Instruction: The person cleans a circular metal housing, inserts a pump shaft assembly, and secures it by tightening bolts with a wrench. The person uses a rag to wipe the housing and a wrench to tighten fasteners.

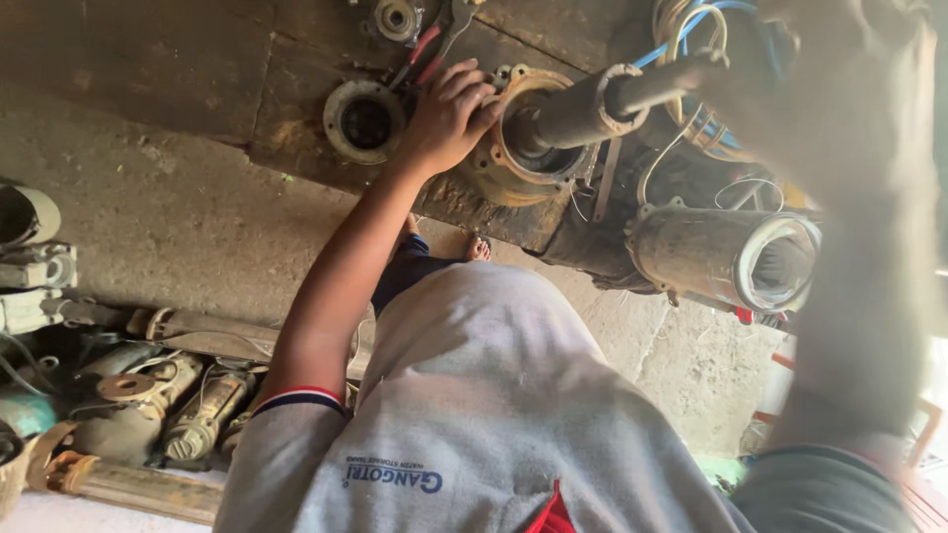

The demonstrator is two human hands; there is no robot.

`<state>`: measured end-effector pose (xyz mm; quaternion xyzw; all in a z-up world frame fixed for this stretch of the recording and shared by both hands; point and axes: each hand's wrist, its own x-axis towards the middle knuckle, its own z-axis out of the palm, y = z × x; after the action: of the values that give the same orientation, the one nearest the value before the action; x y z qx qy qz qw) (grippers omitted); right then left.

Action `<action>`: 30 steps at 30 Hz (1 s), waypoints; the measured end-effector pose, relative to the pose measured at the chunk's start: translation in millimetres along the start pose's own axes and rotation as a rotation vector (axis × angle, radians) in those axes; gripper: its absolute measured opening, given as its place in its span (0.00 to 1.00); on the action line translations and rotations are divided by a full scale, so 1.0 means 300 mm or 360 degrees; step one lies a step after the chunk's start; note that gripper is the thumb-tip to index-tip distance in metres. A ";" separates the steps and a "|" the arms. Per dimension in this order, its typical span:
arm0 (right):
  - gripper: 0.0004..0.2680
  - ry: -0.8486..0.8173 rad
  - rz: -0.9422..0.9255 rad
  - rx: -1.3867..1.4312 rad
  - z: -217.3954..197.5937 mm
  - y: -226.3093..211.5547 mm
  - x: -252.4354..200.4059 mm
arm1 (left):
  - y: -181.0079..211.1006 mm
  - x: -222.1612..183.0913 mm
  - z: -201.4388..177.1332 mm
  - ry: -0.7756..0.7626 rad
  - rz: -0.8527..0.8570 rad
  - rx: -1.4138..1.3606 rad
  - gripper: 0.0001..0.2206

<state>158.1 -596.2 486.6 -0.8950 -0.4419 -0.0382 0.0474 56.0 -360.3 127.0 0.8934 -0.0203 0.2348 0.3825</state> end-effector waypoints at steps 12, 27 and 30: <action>0.15 0.0640 0.0983 0.1875 0.994 0.204 -0.396 | 0.052 0.037 0.017 0.0210 0.0081 0.0081 0.09; 0.12 0.0443 0.0409 0.1292 1.218 0.178 -0.606 | 0.185 -0.116 0.059 0.0353 -0.0059 0.0204 0.10; 0.13 0.0402 0.0377 0.1498 1.244 0.164 -0.577 | 0.201 -0.161 0.070 0.0375 -0.0112 0.0234 0.11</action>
<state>102.1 -718.1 94.5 -0.8090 -0.2973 0.0630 0.5032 8.4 -424.3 134.0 0.8854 0.0733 0.3254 0.3237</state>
